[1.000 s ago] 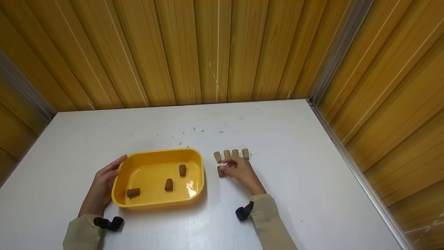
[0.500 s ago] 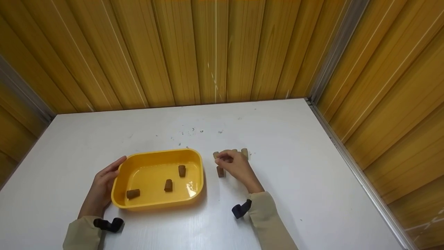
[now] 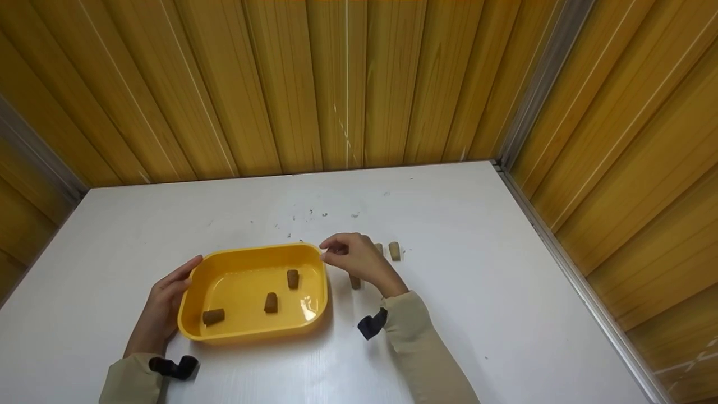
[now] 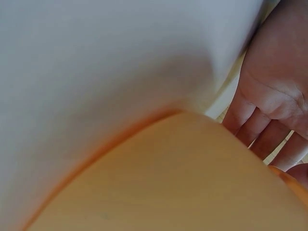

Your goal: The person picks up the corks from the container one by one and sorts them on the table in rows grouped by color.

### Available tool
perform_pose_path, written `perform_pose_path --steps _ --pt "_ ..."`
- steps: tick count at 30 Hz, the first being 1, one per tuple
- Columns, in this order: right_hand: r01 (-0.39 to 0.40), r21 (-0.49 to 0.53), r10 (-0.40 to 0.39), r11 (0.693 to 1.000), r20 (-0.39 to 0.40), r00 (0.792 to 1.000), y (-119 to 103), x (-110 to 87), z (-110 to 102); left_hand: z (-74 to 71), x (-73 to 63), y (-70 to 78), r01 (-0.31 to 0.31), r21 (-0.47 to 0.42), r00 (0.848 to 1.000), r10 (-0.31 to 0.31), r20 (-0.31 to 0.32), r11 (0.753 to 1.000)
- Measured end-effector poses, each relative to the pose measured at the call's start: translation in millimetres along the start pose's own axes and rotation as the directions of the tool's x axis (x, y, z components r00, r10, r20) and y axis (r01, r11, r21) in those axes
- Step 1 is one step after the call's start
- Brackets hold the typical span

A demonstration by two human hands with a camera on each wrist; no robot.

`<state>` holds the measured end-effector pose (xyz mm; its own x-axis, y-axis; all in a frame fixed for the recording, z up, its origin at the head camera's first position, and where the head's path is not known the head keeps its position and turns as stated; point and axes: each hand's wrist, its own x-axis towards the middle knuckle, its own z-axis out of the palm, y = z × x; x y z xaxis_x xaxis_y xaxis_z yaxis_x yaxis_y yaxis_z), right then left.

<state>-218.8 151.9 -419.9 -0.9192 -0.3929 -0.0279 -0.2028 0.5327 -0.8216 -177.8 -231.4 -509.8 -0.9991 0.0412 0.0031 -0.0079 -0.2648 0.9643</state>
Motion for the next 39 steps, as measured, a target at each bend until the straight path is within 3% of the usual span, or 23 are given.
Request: perform_pose_path --steps 7,16,27,39 --pt "0.058 -0.086 -0.048 0.995 0.113 0.992 -21.3 15.4 6.0 0.0 1.7 0.9 0.017 0.008 1.0 -0.017 -0.003 1.0" --pt "0.076 -0.177 -0.031 0.981 0.248 0.968 -37.2 37.0 15.9 1.4 3.6 0.5 0.002 -0.041 1.0 -0.003 -0.009 0.999" --pt "0.044 -0.286 0.053 0.957 0.321 0.946 -46.4 56.0 32.2 1.9 2.8 2.6 0.02 -0.028 1.0 -0.02 -0.006 0.999" --pt "-0.076 -0.359 0.199 0.93 0.32 0.927 -49.5 69.3 50.5 4.5 3.7 0.4 0.004 -0.044 0.999 -0.005 -0.039 0.999"
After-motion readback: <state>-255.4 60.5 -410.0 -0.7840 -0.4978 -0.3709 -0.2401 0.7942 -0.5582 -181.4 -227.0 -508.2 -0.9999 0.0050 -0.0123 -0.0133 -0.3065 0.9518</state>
